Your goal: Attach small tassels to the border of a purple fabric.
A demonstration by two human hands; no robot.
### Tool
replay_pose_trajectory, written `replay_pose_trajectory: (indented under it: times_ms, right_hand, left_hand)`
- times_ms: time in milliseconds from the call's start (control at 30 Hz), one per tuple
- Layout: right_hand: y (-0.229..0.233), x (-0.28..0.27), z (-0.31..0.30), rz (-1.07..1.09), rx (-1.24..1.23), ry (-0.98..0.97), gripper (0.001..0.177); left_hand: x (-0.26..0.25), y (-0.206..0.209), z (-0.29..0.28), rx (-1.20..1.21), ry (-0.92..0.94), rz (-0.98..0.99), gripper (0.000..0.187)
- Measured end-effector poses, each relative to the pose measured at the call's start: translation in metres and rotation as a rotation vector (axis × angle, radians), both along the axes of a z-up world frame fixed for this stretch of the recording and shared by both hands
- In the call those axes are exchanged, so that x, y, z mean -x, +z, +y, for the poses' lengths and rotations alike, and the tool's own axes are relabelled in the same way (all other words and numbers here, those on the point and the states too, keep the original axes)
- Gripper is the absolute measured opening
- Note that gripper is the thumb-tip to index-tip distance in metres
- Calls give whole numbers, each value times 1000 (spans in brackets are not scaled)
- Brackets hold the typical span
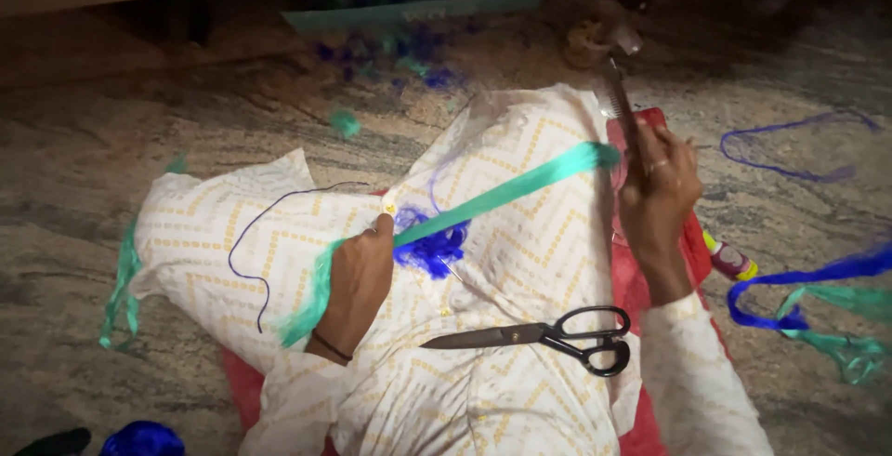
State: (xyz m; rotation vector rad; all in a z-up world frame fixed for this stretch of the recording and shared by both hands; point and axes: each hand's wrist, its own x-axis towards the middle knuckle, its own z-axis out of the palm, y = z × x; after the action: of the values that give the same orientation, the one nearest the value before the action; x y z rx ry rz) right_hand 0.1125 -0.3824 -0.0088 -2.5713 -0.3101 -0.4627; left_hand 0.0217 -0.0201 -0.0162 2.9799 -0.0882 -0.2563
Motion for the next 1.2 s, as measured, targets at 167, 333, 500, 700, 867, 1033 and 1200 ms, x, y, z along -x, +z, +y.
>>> replay_pose_trajectory:
  times_ms: [167,333,500,700,867,1033,1200]
  right_hand:
    - [12,2,8,-70,-74,129,43]
    - [7,5,-3,-51,-147,-51,42]
    - [-30,-2,-20,-112,-70,-4,39]
    - [-14,15,-10,-92,-194,-118,28]
    - [17,25,9,-133,188,391,56]
    - [-20,11,-23,-77,146,-133,52]
    - [0,22,-7,-56,-161,-122,41]
  left_hand:
    - [-7,30,-4,5,16,36,5]
    - [-7,24,-2,-2,-5,84,7]
    - [-12,26,-6,-16,-15,119,8]
    - [-14,20,0,6,-30,114,8]
    - [-17,9,-1,17,-31,136,8]
    - [-14,10,5,36,8,120,11]
    - [-11,5,2,1,1,136,9]
